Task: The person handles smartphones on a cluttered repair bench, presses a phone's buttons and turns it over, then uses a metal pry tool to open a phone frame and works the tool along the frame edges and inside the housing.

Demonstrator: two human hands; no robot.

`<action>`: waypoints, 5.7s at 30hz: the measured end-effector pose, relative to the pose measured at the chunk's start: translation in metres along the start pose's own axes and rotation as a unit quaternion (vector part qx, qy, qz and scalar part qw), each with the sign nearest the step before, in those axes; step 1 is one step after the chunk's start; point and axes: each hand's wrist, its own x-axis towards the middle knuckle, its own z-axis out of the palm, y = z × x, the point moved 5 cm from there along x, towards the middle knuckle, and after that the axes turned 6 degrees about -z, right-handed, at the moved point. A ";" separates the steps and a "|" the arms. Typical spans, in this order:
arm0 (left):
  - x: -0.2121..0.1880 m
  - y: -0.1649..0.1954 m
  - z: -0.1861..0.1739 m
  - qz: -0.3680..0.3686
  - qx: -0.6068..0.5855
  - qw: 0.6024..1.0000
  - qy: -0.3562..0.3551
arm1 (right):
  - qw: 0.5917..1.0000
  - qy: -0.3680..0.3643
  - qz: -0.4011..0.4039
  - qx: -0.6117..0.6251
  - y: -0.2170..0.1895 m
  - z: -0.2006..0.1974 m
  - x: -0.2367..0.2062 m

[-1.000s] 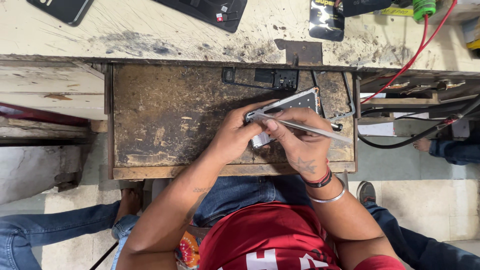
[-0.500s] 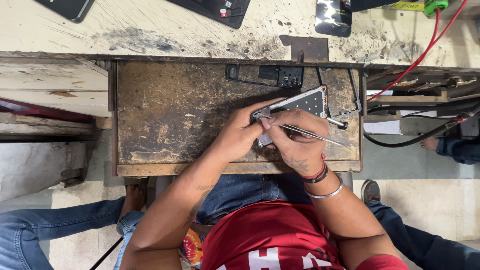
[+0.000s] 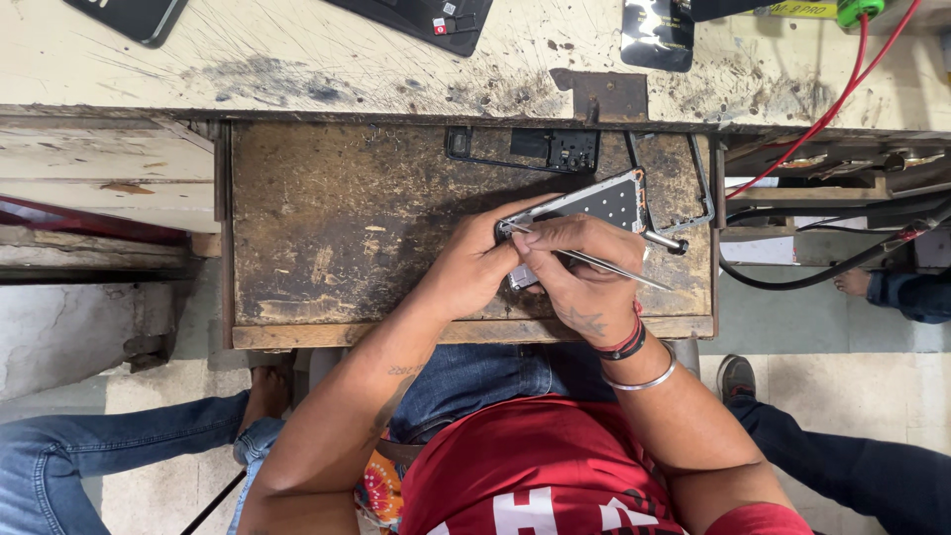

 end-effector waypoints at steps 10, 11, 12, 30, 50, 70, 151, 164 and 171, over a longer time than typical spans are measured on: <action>0.000 -0.006 0.002 -0.015 0.000 1.000 0.010 | 0.999 0.013 -0.031 -0.037 -0.003 -0.003 0.001; 0.000 -0.007 0.002 -0.013 -0.002 1.000 0.011 | 0.999 0.014 -0.031 -0.039 -0.003 -0.002 0.001; 0.000 -0.007 0.002 -0.011 -0.003 1.000 0.010 | 0.999 0.018 -0.033 -0.039 -0.003 -0.002 0.001; 0.000 -0.014 0.003 -0.040 -0.061 0.997 0.008 | 0.997 0.063 -0.019 -0.044 -0.003 -0.003 -0.007; 0.000 -0.025 0.001 -0.072 -0.107 0.991 0.019 | 0.998 0.058 -0.007 0.003 0.001 -0.008 -0.003; -0.003 0.001 0.008 -0.061 -0.151 0.987 0.011 | 0.994 0.085 0.067 0.000 0.015 -0.034 0.001; -0.007 0.013 0.014 -0.038 -0.200 0.978 -0.043 | 0.993 0.116 -0.009 -0.024 0.000 -0.059 0.010; -0.008 0.013 0.013 -0.030 -0.180 0.983 -0.034 | 0.988 0.156 -0.011 -0.011 0.000 -0.059 0.011; -0.008 0.010 0.012 -0.036 -0.179 0.983 -0.023 | 0.992 0.083 -0.064 -0.075 -0.007 -0.054 0.011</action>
